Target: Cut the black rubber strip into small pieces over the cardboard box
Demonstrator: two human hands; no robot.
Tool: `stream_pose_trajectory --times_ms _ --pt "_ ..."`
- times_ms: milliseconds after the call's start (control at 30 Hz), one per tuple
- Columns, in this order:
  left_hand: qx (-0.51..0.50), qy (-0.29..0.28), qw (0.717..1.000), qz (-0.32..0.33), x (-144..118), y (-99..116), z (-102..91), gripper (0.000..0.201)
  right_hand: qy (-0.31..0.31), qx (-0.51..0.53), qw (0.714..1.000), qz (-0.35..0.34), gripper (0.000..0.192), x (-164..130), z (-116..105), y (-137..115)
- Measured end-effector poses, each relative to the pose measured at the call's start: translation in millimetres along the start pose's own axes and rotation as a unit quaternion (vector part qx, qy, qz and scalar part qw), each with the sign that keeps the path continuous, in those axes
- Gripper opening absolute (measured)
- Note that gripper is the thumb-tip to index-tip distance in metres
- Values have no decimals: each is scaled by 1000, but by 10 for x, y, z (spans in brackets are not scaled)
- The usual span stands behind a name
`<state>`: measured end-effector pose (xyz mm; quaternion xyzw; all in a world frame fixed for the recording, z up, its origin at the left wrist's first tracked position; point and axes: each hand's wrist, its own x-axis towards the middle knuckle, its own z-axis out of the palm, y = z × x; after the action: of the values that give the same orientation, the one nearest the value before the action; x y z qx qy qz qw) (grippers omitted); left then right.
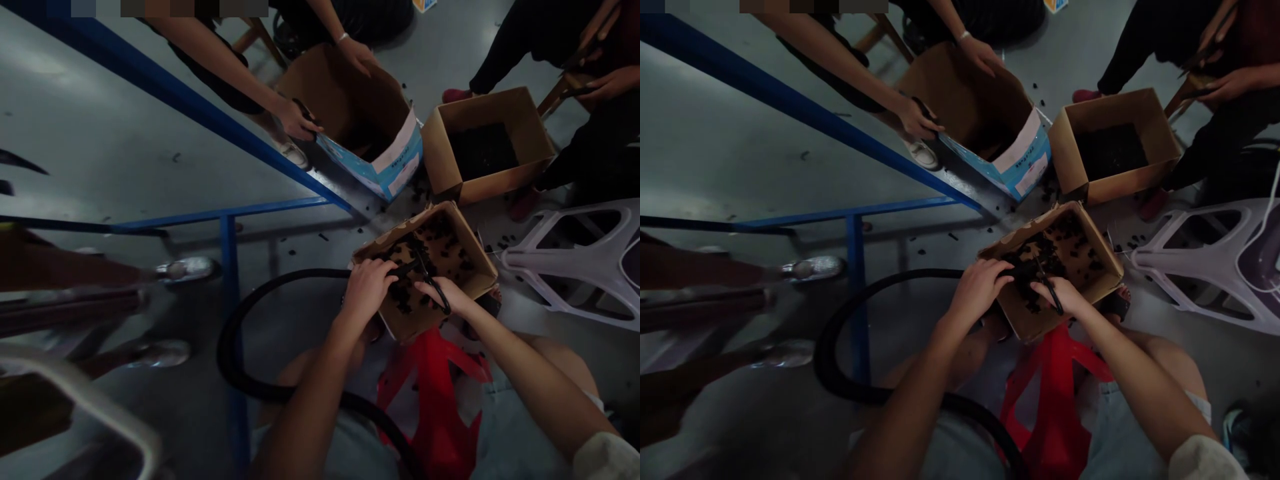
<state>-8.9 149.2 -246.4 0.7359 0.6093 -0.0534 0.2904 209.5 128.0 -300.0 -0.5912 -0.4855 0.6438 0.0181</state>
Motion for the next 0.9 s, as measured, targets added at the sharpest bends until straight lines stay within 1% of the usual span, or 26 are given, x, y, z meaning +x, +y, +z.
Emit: stream_pose_trajectory --times_ms 67,100,133,233,267,300,333,433,467,500,567,600,633,667,733,767,800,900 --pt "-3 -5 1000 3 -1 2 1 21 0 27 999 -47 50 0 4 -13" --pt "-3 -10 1000 5 -2 3 2 21 -1 34 998 -53 49 0 0 -14" --pt "-1 -14 1000 7 -2 5 2 22 -5 33 998 -44 49 -1 -5 -12" --pt "8 -20 1000 6 -2 14 -2 25 -25 4 999 36 53 -8 -19 2" --pt "10 -20 1000 4 -3 17 -5 25 -27 -4 998 52 55 -11 -17 5" --pt "12 -19 1000 0 -5 18 -7 25 -24 -7 998 52 56 -13 -12 5" --pt "13 -18 1000 -3 -6 19 -9 25 -15 -7 999 34 55 -15 -4 1" --pt "11 -23 1000 -5 -11 12 -5 25 21 -16 998 -55 49 -21 14 -29" --pt "10 -24 1000 -3 -12 8 -2 25 27 -21 998 -57 49 -28 15 -42" --pt "9 -25 1000 -1 -11 5 0 26 25 -24 999 -40 49 -37 14 -55" --pt "8 -23 1000 -2 -9 2 -2 26 3 -18 1000 20 52 -58 8 -77" --pt "8 -21 1000 -7 -8 2 -7 27 -8 -9 999 35 53 -67 5 -82" --pt "7 -19 1000 -11 -6 5 -14 27 -16 2 999 29 52 -72 3 -83" --pt "5 -19 1000 -14 -6 8 -21 27 -16 14 1000 6 49 -71 1 -80" --pt "-2 -21 1000 -15 -6 18 -32 28 -5 30 999 -44 45 -53 -2 -61" --pt "-4 -23 1000 -13 -6 23 -35 28 2 29 998 -51 45 -38 -5 -48" --pt "-4 -25 1000 -10 -5 27 -34 29 7 21 999 -40 46 -21 -8 -35" --pt "9 -21 1000 -6 -2 33 -24 32 20 -16 999 28 52 18 -13 -3"
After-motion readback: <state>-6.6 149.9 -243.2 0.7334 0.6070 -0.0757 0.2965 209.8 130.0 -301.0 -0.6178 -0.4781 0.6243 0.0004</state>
